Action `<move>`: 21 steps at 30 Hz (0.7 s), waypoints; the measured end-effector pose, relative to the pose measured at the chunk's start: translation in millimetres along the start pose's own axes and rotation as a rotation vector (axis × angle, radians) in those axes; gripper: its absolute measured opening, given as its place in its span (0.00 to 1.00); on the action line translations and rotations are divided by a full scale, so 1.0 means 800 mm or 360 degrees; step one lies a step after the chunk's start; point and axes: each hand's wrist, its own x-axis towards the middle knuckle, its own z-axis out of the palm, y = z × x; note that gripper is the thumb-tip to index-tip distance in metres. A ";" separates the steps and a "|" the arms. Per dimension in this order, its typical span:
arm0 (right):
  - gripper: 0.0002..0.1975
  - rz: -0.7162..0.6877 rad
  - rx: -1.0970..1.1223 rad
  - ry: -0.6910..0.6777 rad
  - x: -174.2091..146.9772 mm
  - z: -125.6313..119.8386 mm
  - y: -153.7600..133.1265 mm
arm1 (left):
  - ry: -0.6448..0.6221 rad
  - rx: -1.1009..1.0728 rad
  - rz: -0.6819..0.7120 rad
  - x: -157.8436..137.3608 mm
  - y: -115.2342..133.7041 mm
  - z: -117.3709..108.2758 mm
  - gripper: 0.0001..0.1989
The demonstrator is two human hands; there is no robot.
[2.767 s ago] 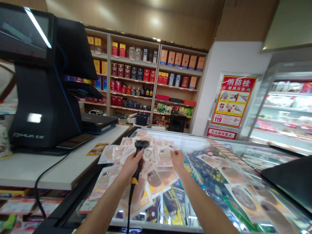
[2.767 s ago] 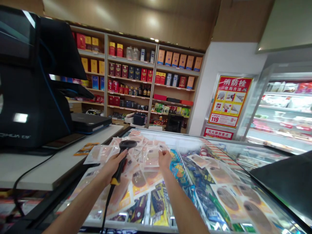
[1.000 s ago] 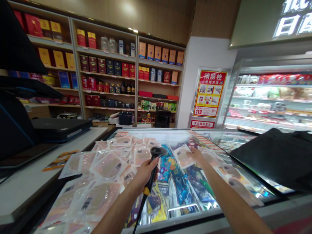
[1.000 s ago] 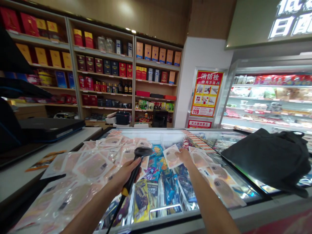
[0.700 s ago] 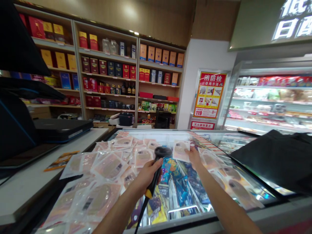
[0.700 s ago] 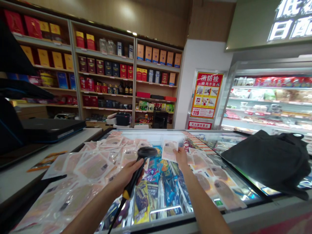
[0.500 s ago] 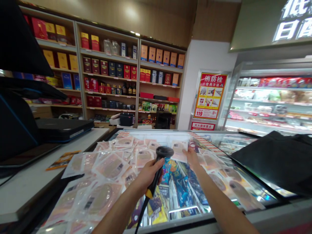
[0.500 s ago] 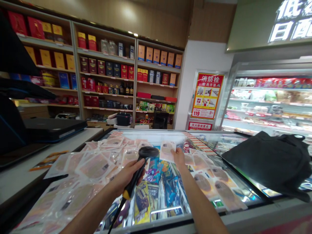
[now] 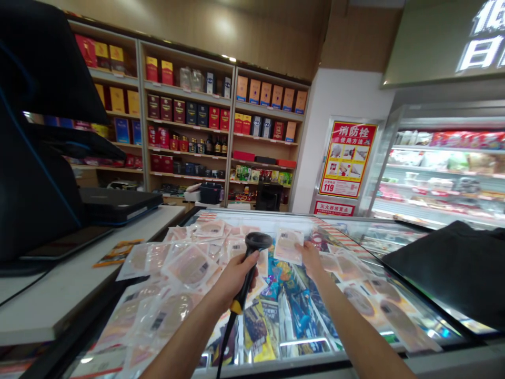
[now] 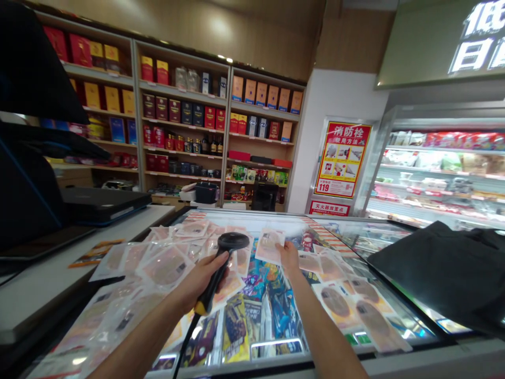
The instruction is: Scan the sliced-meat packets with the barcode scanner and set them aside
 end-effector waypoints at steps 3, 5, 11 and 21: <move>0.19 0.0034 0.0109 -0.0074 -0.008 0.022 -0.006 | 0.0171 0.0042 0.0051 -0.001 0.001 -0.019 0.16; 0.18 0.0062 0.0157 -0.0161 -0.016 0.040 -0.009 | 0.0263 0.0060 0.0053 -0.004 0.002 -0.034 0.16; 0.16 0.0043 0.0118 -0.0291 -0.032 0.098 -0.017 | 0.0495 0.0008 0.0085 -0.019 0.010 -0.078 0.16; 0.14 -0.0150 -0.0932 -0.0050 -0.041 0.154 -0.043 | 0.0599 0.0025 0.0072 -0.031 0.008 -0.106 0.18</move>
